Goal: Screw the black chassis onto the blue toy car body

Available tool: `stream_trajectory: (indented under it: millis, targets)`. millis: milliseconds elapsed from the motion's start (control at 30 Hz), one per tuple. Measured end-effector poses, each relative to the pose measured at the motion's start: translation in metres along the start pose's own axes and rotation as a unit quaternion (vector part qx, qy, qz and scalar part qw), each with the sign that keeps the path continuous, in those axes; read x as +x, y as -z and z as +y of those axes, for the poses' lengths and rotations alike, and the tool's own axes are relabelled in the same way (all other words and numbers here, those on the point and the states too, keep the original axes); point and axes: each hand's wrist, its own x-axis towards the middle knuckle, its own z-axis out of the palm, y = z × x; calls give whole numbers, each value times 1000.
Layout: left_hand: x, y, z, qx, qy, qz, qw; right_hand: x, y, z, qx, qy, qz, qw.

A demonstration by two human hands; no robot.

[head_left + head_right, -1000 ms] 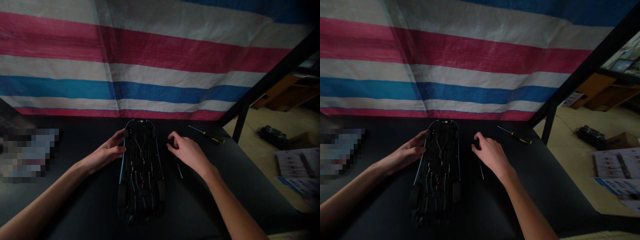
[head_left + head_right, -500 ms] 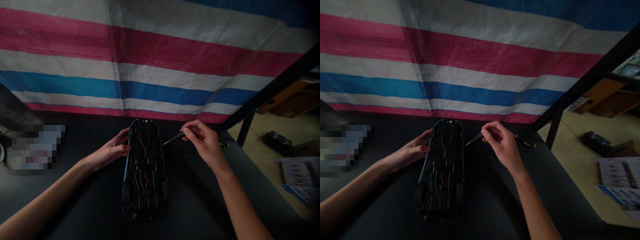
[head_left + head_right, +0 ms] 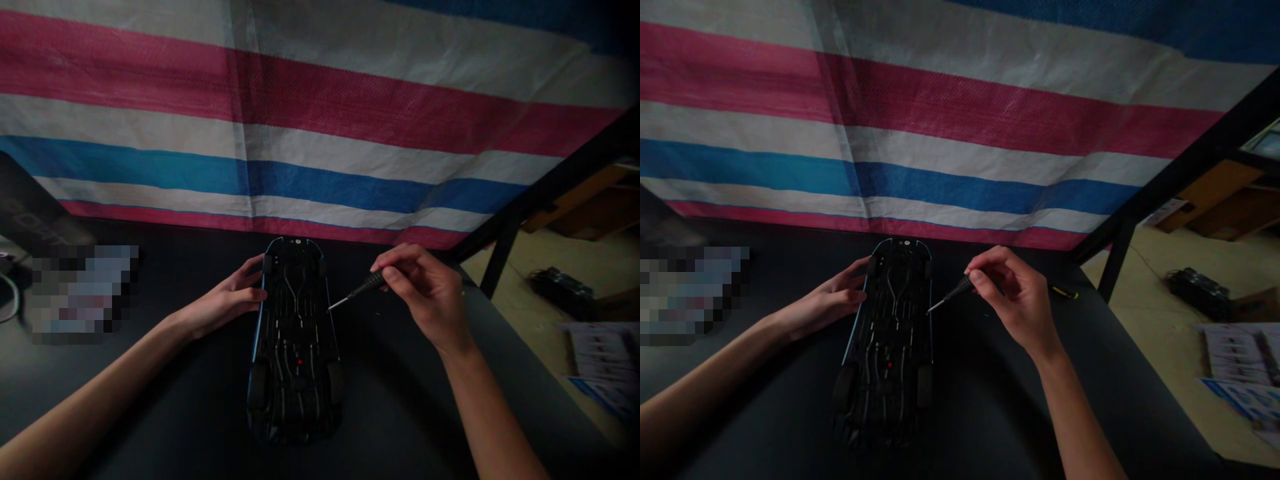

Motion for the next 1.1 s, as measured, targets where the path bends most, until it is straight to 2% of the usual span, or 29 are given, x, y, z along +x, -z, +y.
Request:
stream_trajectory:
  millis: [233, 433, 567, 700, 933, 1100]
  targets:
    - [2, 5, -4, -14, -7, -9, 1000, 0, -1, -1, -10, 8, -10, 1000]
    - [2, 7, -5, -6, -6, -14, 1000, -4, -5, -8, -60, 21, 3, 998]
    - [1, 6, -4, -1, 0, -16, 1000, -9, -13, -14, -146, 104, 24, 983]
    - [1, 5, -4, 4, -7, -8, 1000, -14, -23, -18, -221, 212, 1, 952]
    - [1, 4, -3, 15, -7, -4, 1000, -21, -37, -17, -249, 230, -53, 940]
    - [1, 2, -3, 6, -13, -26, 1000, -19, -39, -17, -261, 253, -22, 931]
